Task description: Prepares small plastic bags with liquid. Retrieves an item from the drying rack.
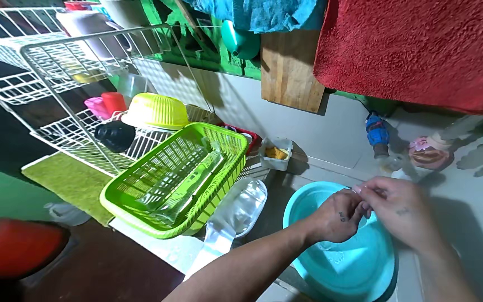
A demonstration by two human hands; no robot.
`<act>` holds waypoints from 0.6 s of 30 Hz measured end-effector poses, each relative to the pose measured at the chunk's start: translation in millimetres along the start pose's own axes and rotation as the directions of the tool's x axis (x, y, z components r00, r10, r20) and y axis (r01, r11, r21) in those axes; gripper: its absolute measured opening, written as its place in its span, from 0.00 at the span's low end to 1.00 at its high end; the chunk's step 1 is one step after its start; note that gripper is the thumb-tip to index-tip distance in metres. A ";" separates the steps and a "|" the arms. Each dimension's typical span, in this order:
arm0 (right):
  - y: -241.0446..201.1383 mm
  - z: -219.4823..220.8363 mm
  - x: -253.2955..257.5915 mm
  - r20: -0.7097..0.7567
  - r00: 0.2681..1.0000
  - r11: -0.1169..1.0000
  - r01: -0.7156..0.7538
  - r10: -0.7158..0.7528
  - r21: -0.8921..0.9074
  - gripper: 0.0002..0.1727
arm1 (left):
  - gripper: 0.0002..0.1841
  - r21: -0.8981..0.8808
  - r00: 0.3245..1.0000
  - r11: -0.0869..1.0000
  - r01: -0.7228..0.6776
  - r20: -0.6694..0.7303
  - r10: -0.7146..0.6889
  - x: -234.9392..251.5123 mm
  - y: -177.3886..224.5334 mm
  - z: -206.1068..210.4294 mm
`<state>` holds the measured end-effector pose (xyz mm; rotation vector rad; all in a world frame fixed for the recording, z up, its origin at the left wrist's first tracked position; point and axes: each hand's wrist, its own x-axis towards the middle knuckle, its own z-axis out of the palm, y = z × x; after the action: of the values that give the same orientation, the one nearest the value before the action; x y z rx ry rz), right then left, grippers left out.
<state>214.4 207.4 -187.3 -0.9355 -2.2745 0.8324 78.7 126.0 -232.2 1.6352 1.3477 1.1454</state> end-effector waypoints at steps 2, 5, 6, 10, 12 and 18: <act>6.6 0.5 -4.7 -0.033 0.998 0.995 0.052 -0.050 0.082 0.07 | 0.15 0.001 0.999 1.000 0.018 -0.026 -0.018 -2.0 4.4 1.2; 29.0 5.6 -23.0 -0.194 0.969 0.907 0.216 -0.154 0.361 0.13 | 0.14 0.000 0.998 0.999 0.041 -0.055 -0.041 -5.0 20.4 -2.3; 39.3 10.4 -31.9 -0.232 0.963 0.850 0.237 -0.140 0.470 0.17 | 0.15 -0.003 0.998 0.999 0.036 -0.059 -0.036 -5.2 27.7 -5.6; 70.3 52.9 -64.7 -0.055 0.972 0.609 0.186 -0.227 0.771 0.27 | 0.16 -0.033 1.000 0.999 0.023 0.003 -0.023 -6.6 71.0 -30.8; 66.1 63.6 -71.3 0.019 0.971 0.669 0.151 -0.239 0.727 0.25 | 0.14 0.033 0.998 0.999 -0.018 0.052 0.017 -3.5 90.5 -39.6; 9.7 76.6 -78.1 -0.084 0.989 0.933 -0.084 0.121 0.351 0.49 | 0.07 0.324 0.987 0.944 0.068 -0.160 -0.016 0.6 101.8 -51.5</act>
<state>215.2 128.6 -263.7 -0.9138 -1.9181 1.1573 65.6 106.0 -120.7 1.7653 1.7434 1.0843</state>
